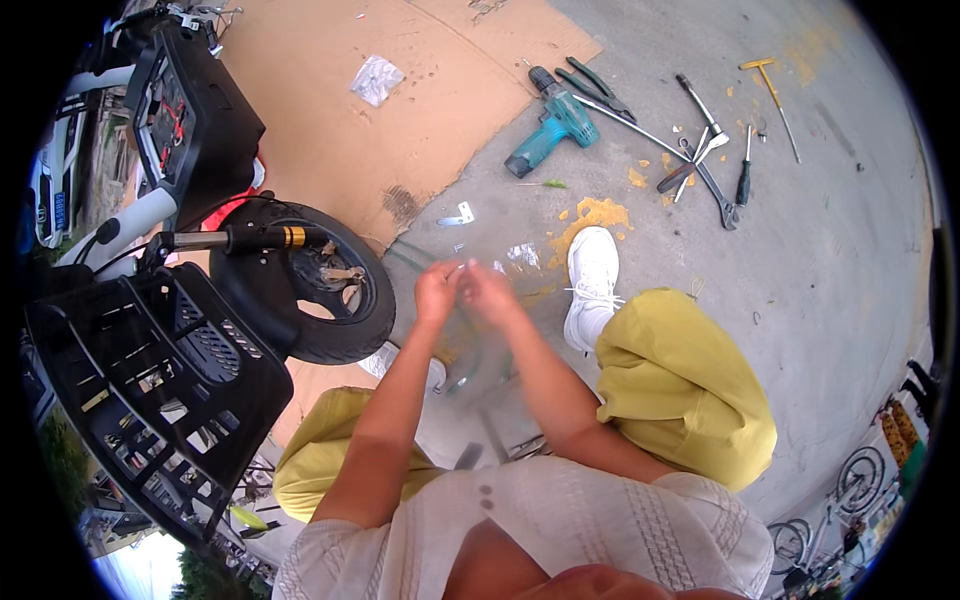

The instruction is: The person sits on the ground and uses a screwdriver to tighten screws on a black plastic basket attached to a scooter. They handle small metal parts and fasteners while securing the basket to the vehicle frame.

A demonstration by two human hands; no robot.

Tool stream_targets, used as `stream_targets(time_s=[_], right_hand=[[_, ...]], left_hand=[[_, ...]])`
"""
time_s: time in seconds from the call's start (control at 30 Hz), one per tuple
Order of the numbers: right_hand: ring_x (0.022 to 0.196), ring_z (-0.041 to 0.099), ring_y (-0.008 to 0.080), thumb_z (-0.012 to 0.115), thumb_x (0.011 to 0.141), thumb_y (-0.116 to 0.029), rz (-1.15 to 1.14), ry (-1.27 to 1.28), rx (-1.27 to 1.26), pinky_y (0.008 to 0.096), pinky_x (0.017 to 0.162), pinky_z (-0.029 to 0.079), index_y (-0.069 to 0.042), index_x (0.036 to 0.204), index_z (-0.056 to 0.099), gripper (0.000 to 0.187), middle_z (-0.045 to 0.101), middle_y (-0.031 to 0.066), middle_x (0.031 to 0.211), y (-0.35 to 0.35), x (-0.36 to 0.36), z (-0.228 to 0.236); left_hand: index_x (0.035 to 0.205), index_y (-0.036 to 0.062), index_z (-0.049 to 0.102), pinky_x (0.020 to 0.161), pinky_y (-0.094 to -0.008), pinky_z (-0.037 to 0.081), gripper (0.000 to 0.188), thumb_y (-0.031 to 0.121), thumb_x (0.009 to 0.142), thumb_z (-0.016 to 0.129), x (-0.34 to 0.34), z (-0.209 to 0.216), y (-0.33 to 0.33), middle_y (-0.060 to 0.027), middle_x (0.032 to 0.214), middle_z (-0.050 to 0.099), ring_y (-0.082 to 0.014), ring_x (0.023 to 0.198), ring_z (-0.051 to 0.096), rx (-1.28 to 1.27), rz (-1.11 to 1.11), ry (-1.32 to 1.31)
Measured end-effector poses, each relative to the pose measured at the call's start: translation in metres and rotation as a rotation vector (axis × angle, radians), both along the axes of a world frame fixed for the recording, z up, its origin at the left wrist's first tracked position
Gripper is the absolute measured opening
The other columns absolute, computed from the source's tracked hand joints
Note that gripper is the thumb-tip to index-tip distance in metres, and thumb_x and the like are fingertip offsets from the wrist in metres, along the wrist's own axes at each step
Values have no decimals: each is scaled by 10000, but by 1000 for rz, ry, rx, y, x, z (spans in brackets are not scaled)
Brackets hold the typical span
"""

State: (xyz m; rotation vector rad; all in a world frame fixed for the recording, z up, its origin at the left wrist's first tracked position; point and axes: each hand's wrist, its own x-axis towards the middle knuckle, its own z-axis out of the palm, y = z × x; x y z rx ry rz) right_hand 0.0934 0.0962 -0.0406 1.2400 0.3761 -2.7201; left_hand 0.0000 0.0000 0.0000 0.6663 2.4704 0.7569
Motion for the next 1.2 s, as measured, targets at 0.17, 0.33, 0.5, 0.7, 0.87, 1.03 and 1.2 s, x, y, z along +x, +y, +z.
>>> stream_targets(time_s=[0.17,0.33,0.5,0.7,0.87,1.03,1.2], right_hand=[[633,555,94,600,921,-233,57,65,-34,239,557,474,-74,881,597,164,607,7,752,-12,-2,0],[694,573,137,583,902,-105,12,108,-90,296,626,506,-46,923,598,64,600,42,790,-30,11,-14],[772,598,135,624,896,-107,183,126,25,307,727,535,-48,973,613,98,618,38,899,-23,13,4],[867,618,149,617,916,-155,157,195,-17,306,787,528,-42,1013,610,150,636,52,953,-15,12,11],[894,627,176,603,927,-161,118,193,-94,330,808,536,-29,1039,602,174,640,76,995,-11,10,8],[872,631,181,604,922,-138,71,286,-133,329,798,542,-27,1038,602,161,646,80,986,-6,11,13],[814,622,171,622,899,-96,64,46,-36,325,759,550,-29,1026,594,146,639,67,920,-12,13,4]], left_hand=[[1025,77,694,668,-377,499,227,84,801,659,1,25,-18,-128,809,614,-305,754,636,-32,-145,78],[1161,14,623,715,-296,507,325,33,837,626,21,30,-44,-83,915,656,-198,806,648,187,265,-549],[1168,-25,585,790,-314,516,277,42,900,592,27,13,-68,-98,992,656,-188,862,637,581,776,-994],[1128,-14,603,778,-335,525,227,80,923,578,25,11,-60,-113,984,668,-211,857,646,585,814,-925],[1144,-8,597,795,-340,526,245,94,921,582,19,8,-56,-117,1000,661,-205,876,639,576,784,-959],[1179,8,552,827,-355,526,254,83,936,548,22,17,-44,-132,1075,622,-219,933,614,886,1003,-1276],[1194,20,531,877,-349,516,260,66,938,537,38,1,-65,-116,1049,597,-221,958,597,1027,1151,-1342]])
